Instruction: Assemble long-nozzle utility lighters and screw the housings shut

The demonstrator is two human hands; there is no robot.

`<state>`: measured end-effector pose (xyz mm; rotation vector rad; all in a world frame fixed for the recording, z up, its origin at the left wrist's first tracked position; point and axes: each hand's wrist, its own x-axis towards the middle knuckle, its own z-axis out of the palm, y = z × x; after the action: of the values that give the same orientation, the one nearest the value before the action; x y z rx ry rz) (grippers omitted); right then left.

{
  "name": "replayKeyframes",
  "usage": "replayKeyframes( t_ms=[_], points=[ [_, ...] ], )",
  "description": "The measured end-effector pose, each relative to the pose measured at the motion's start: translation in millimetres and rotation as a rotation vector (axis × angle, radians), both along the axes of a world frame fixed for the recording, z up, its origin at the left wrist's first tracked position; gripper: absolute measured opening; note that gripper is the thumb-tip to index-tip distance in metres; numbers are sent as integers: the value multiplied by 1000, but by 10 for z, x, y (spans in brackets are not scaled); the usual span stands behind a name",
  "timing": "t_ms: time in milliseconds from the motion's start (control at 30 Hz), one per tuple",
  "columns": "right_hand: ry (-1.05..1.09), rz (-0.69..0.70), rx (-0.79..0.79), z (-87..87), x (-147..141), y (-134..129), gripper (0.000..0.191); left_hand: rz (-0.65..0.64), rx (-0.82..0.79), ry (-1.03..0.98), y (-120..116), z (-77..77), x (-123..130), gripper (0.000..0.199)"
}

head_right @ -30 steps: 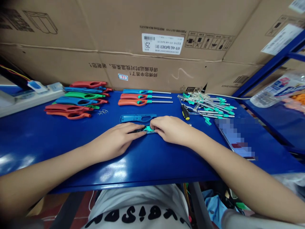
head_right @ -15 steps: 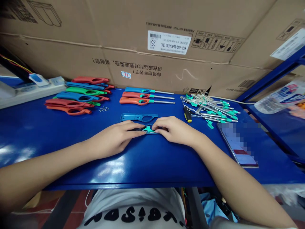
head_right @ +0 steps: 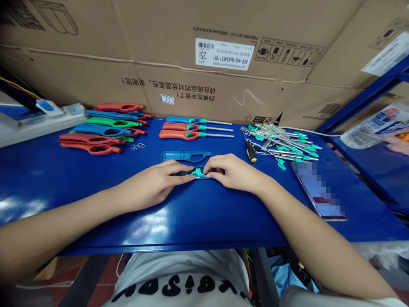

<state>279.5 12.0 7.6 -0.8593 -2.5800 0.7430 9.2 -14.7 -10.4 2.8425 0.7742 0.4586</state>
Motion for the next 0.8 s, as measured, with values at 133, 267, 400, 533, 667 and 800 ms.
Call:
replayKeyframes(
  t_ms=[133,267,400,533,667,800],
  points=[
    [6,-14,2,-5,4,0,12,1,-11,-19,1,-5,2,49],
    [-21,22,30,21,-2,-24,16,-4,-9,-39,-2,-12,-2,47],
    [-70,41,74,47,-12,-42,18,-3,5,-18,-4,-13,-7,48],
    [-67,42,79,41,-9,-33,18,3,-9,-24,-7,-5,-2,50],
    [-32,36,42,25,0,-14,17,12,-14,-18,-11,12,5,50],
    [-27,27,27,25,-11,-7,15,7,-19,-13,-10,15,6,50]
  ],
)
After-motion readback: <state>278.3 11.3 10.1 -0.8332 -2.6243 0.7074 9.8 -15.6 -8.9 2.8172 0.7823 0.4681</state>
